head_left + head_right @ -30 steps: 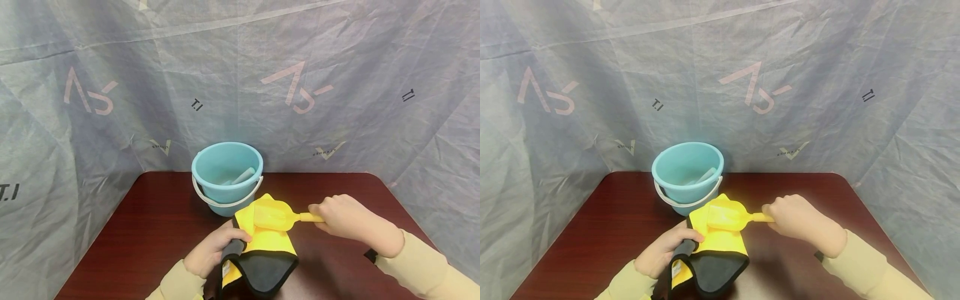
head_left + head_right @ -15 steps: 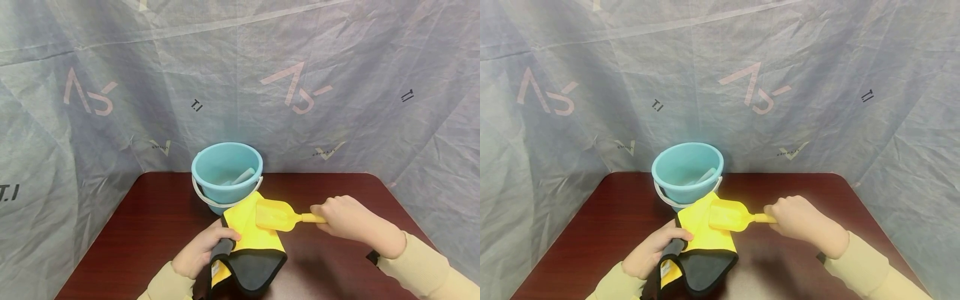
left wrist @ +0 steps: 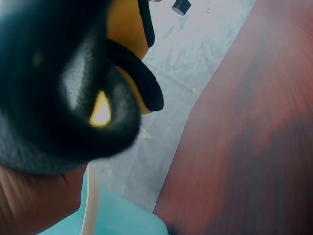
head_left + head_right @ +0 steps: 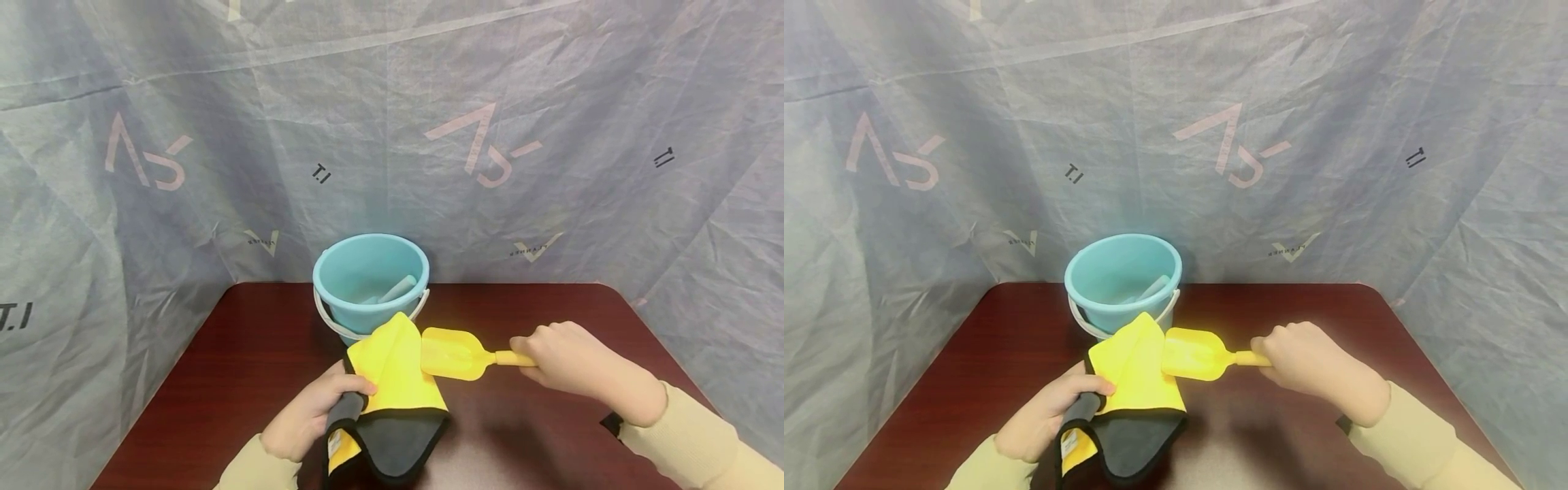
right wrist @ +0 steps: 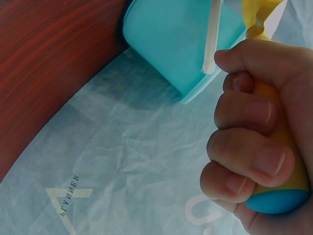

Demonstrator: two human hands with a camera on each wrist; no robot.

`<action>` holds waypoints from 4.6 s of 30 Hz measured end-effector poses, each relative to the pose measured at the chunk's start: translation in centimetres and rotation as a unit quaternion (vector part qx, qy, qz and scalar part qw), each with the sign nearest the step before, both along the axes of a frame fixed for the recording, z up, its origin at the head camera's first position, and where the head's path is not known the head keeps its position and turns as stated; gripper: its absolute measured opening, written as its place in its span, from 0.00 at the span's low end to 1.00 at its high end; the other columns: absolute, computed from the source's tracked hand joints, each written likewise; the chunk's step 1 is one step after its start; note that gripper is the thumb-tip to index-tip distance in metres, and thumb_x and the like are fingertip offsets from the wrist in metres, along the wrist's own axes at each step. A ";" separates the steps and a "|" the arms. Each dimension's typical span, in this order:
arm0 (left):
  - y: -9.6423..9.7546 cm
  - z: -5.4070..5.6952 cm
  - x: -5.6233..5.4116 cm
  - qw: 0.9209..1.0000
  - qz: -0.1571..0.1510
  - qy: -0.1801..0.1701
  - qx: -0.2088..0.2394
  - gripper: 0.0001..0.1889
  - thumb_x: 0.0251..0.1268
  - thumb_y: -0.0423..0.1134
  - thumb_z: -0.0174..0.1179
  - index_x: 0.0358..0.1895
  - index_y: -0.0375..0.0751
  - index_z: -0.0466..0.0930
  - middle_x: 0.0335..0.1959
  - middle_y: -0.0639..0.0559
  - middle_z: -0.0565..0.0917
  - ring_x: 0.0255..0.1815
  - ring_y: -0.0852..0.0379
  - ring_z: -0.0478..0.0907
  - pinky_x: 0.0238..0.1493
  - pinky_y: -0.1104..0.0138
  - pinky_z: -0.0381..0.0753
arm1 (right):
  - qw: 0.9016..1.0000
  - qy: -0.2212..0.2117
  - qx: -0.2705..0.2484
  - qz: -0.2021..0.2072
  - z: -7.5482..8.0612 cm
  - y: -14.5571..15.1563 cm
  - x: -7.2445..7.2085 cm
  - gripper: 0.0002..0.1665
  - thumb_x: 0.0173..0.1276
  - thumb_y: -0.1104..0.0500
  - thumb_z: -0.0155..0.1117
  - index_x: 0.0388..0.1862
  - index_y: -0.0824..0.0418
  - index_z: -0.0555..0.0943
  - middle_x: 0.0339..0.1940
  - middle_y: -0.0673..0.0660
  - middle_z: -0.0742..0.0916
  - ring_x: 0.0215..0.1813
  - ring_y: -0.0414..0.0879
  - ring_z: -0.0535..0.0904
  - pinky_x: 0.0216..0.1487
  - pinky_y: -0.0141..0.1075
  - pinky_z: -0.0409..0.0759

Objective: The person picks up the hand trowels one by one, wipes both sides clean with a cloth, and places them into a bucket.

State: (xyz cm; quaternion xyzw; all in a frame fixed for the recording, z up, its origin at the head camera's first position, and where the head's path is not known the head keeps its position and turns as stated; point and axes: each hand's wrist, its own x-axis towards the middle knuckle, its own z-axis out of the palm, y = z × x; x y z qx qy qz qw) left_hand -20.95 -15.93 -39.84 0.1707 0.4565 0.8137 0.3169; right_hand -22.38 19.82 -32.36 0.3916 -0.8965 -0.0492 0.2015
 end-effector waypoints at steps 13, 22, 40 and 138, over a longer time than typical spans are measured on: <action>-3.6 0.3 1.2 0.999 0.039 -0.018 -0.023 0.21 0.57 0.25 0.52 0.55 0.41 0.67 0.48 0.52 0.78 0.50 0.58 0.77 0.53 0.66 0.75 | 1.000 0.012 0.000 -0.012 -1.0 1.0 0.4 0.21 0.41 0.61 0.68 0.14 0.48 0.62 0.10 0.42 0.61 0.13 0.38 0.53 0.13 0.32 0.53; -7.2 1.1 2.1 0.994 0.094 -0.024 -0.043 0.21 0.61 0.24 0.50 0.57 0.44 0.66 0.49 0.53 0.79 0.50 0.59 0.77 0.52 0.67 0.76 | 1.000 0.006 -0.016 -0.024 -1.1 1.1 0.4 0.21 0.42 0.61 0.67 0.15 0.48 0.61 0.10 0.41 0.59 0.14 0.38 0.52 0.14 0.31 0.52; -14.4 2.9 0.3 0.930 0.296 0.039 -0.212 0.13 0.61 0.28 0.55 0.46 0.47 0.71 0.35 0.57 0.77 0.34 0.61 0.78 0.35 0.68 0.80 | 0.992 -0.057 -0.093 -0.055 1.0 -2.6 -1.7 0.25 0.51 0.49 0.73 0.18 0.51 0.64 0.11 0.43 0.63 0.14 0.35 0.54 0.13 0.28 0.55; -14.0 -5.3 -12.0 0.548 0.230 0.262 -0.760 0.46 0.59 0.55 0.58 0.71 0.30 0.49 0.65 0.22 0.56 0.65 0.24 0.51 0.57 0.28 0.50 | 0.958 -0.262 -0.001 -0.119 3.3 -19.4 -14.0 0.08 0.66 0.58 0.59 0.29 0.61 0.77 0.22 0.52 0.74 0.24 0.43 0.68 0.28 0.34 0.70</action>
